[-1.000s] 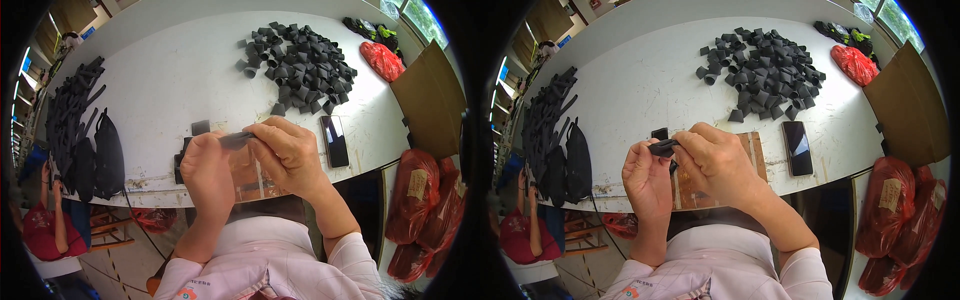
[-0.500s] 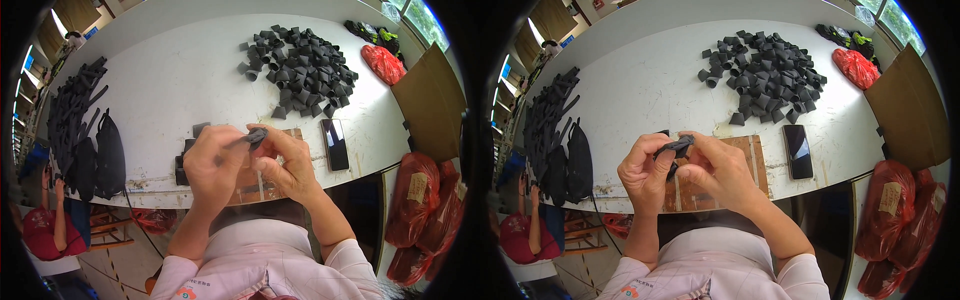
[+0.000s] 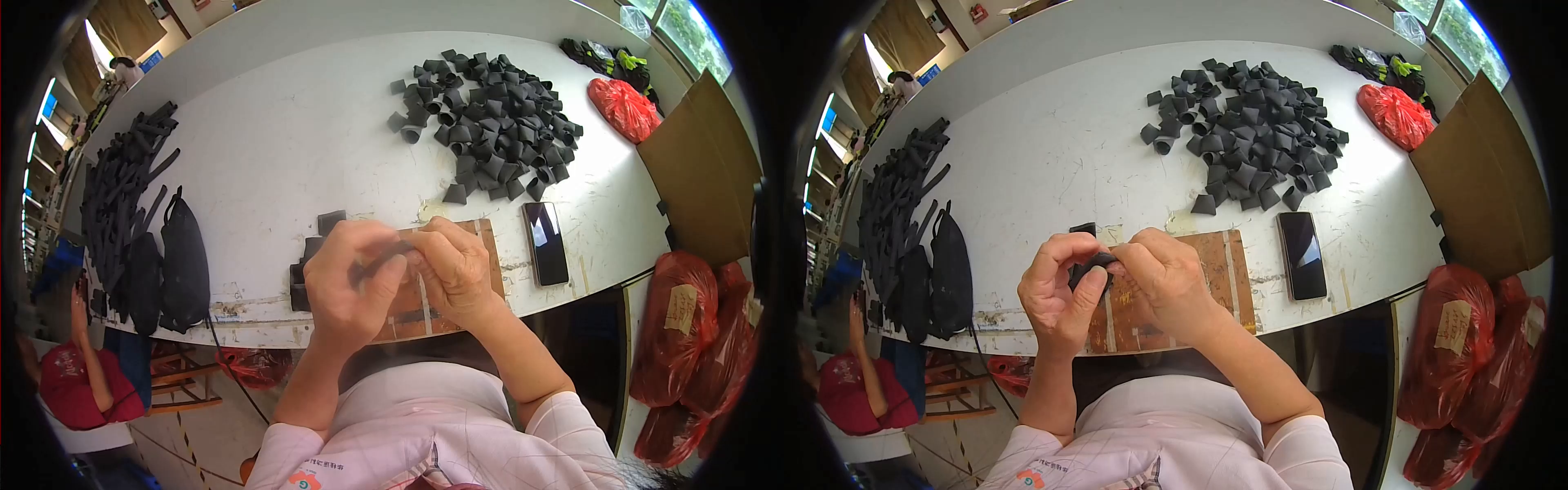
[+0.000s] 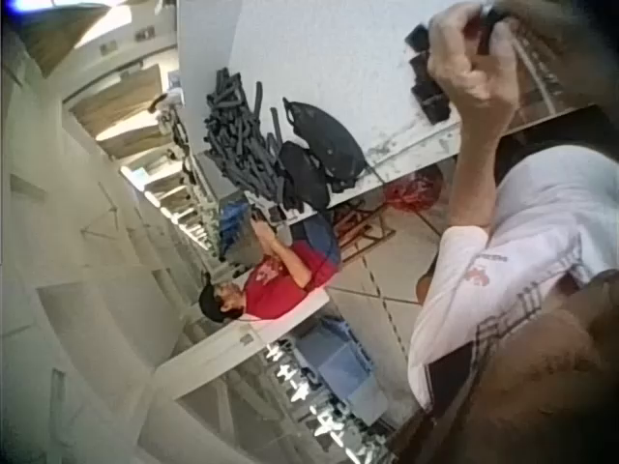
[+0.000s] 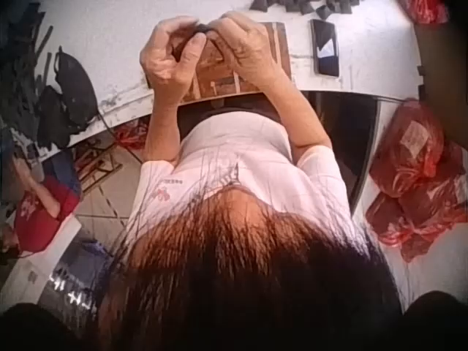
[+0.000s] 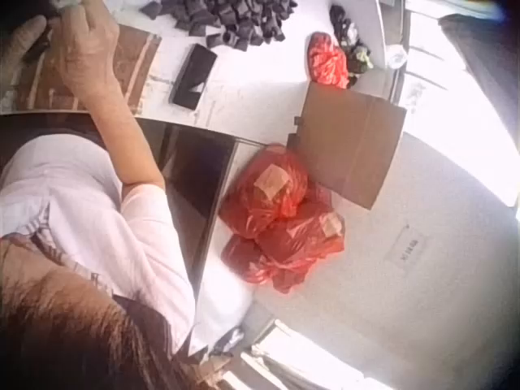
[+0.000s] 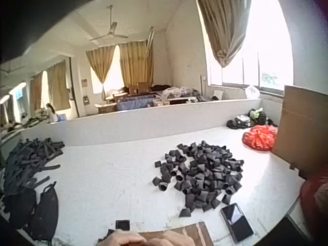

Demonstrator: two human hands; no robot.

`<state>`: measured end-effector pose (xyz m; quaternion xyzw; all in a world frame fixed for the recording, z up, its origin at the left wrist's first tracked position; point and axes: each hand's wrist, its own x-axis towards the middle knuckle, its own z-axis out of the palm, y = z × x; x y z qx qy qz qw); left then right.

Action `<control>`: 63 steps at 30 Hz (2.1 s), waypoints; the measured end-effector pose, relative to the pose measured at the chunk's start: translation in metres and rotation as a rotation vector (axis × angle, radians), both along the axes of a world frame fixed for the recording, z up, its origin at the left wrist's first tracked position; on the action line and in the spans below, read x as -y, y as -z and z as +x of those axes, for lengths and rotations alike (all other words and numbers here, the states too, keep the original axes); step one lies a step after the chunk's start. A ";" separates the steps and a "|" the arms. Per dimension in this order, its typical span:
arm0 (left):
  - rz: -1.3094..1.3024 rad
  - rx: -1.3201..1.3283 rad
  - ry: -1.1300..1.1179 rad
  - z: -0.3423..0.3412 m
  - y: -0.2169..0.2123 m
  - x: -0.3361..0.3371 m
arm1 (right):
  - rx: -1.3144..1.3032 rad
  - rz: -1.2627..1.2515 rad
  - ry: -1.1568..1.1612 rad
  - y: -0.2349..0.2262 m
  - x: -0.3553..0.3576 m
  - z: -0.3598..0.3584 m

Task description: The worker is assembling or preparing small black foam blocks using a wooden stick for alignment or application.

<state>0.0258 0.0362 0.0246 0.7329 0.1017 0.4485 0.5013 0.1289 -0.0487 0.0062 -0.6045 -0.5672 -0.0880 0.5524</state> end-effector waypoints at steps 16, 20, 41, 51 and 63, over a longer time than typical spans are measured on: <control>0.005 -0.051 -0.007 0.000 0.007 0.001 | -0.290 -0.137 -0.151 -0.008 0.010 0.004; -0.315 0.141 0.028 -0.014 0.003 0.023 | -1.040 0.072 -0.319 -0.028 0.032 -0.004; -0.579 -0.193 0.107 -0.031 0.004 0.056 | -0.622 -0.054 -0.076 -0.002 0.068 -0.033; 0.058 -0.476 -0.157 -0.031 0.026 0.057 | 0.230 -0.147 0.419 0.016 0.049 -0.037; 0.216 -0.821 -0.643 0.001 0.120 -0.098 | -0.493 -0.168 0.503 -0.004 0.038 0.099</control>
